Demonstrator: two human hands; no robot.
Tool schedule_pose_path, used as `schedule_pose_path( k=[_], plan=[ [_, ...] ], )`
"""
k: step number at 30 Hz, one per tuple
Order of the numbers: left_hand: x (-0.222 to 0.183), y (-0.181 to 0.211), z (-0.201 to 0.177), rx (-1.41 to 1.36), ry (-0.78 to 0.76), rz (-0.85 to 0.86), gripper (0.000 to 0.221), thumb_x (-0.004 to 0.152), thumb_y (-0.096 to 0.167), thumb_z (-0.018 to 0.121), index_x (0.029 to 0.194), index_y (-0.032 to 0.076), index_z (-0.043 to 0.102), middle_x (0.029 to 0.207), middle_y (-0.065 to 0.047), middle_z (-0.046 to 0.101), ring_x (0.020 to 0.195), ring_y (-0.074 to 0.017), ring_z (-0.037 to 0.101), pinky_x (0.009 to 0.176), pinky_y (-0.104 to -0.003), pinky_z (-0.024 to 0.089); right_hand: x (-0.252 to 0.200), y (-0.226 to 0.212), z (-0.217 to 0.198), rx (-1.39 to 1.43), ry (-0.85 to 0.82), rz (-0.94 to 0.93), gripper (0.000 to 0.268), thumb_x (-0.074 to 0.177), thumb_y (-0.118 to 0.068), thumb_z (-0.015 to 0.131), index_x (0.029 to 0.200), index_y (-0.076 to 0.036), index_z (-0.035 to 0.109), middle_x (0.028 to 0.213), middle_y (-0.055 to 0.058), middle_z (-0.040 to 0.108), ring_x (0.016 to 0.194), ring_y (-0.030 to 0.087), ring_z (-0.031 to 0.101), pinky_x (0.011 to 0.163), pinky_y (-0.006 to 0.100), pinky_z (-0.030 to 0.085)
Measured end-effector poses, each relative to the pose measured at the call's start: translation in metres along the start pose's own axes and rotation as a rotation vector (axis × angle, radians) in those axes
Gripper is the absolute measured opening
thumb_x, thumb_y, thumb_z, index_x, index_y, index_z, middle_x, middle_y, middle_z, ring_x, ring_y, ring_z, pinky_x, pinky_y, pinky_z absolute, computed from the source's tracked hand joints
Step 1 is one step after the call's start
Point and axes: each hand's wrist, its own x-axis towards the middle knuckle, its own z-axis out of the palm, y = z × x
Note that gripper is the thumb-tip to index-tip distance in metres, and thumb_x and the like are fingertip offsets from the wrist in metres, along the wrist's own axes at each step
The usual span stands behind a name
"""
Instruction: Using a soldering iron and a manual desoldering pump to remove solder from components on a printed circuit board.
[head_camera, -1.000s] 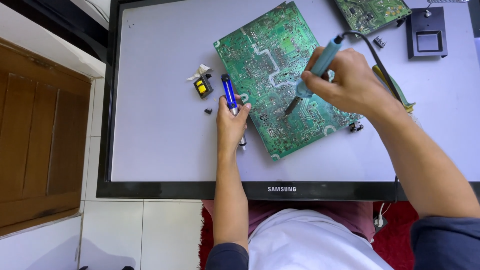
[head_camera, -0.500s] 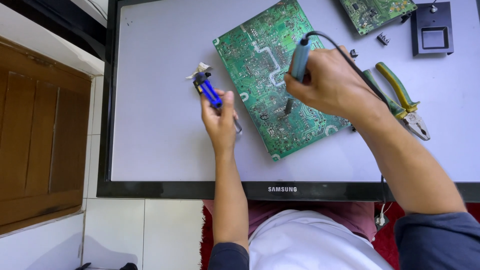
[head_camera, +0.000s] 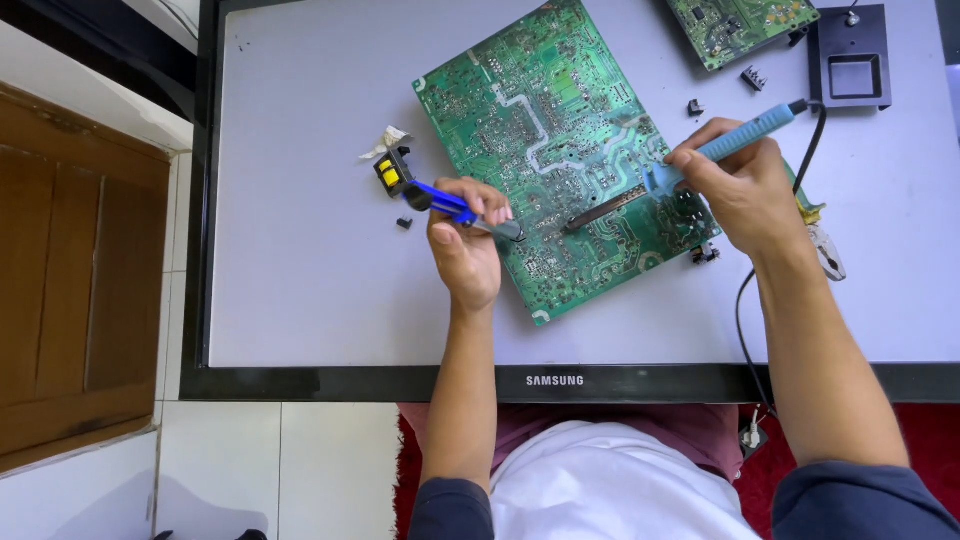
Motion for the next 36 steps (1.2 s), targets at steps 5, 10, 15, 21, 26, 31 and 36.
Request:
schedule_pose_path(
  k=[5,10,15,21,26,31,36],
  plan=[
    [-0.002,-0.003,0.004,0.09,-0.022,-0.048,0.067,0.098,0.079,0.049,0.09,0.013,0.052,0.081,-0.002,0.047,0.075,-0.017,0.048,0.077,-0.033,0.042,0.002,0.028,-0.024,0.119,-0.086,-0.008,0.018,0.107,-0.025,0.072,0.109,-0.007,0.072,0.091,0.004,0.07,0.086,0.012,0.066,0.078,0.022,0.051],
    [0.0,0.003,0.006,0.182,-0.044,-0.072,0.074,0.094,0.087,0.041,0.084,0.014,0.053,0.08,-0.003,0.049,0.073,-0.0161,0.048,0.075,-0.031,0.041,-0.002,0.006,-0.029,-0.04,-0.207,-0.041,0.031,0.098,-0.032,0.076,0.11,-0.004,0.075,0.094,0.005,0.064,0.082,0.013,0.055,0.072,0.024,0.042],
    [-0.003,0.013,0.008,0.153,-0.066,-0.131,0.077,0.093,0.087,0.039,0.079,0.012,0.049,0.074,-0.004,0.046,0.069,-0.0165,0.045,0.068,-0.031,0.039,-0.009,-0.009,-0.019,0.013,-0.174,-0.106,0.022,0.105,-0.022,0.071,0.111,-0.001,0.069,0.092,0.008,0.069,0.085,0.014,0.062,0.077,0.026,0.049],
    [-0.003,0.02,0.007,0.138,-0.067,-0.227,0.069,0.095,0.079,0.04,0.073,0.014,0.047,0.069,-0.003,0.041,0.064,-0.0164,0.04,0.063,-0.031,0.033,-0.022,-0.025,-0.004,-0.006,-0.178,-0.183,0.02,0.109,-0.019,0.068,0.112,0.001,0.065,0.09,0.008,0.068,0.077,0.012,0.061,0.065,0.023,0.047],
    [-0.004,0.025,0.004,0.133,-0.12,-0.257,0.058,0.098,0.067,0.041,0.078,0.013,0.046,0.074,-0.003,0.04,0.069,-0.0162,0.038,0.068,-0.032,0.032,-0.017,-0.037,0.003,-0.09,-0.224,-0.244,0.022,0.109,-0.02,0.066,0.11,0.002,0.067,0.071,0.002,0.054,0.057,0.008,0.037,0.052,0.023,0.028],
    [-0.006,0.027,0.004,0.172,-0.135,-0.271,0.034,0.106,0.045,0.048,0.092,0.015,0.053,0.085,-0.002,0.045,0.081,-0.0154,0.044,0.08,-0.032,0.038,-0.015,-0.037,0.004,-0.057,-0.235,-0.2,0.022,0.11,-0.022,0.065,0.111,0.0,0.065,0.065,-0.003,0.047,0.051,0.004,0.03,0.048,0.022,0.021],
    [-0.008,0.028,0.005,0.172,-0.147,-0.242,0.022,0.11,0.032,0.047,0.105,0.012,0.054,0.097,-0.003,0.045,0.088,-0.0162,0.045,0.086,-0.033,0.04,-0.012,-0.037,0.0,-0.043,-0.259,-0.188,0.022,0.107,-0.024,0.067,0.109,-0.001,0.067,0.069,-0.001,0.052,0.056,0.005,0.033,0.052,0.021,0.025]
  ],
)
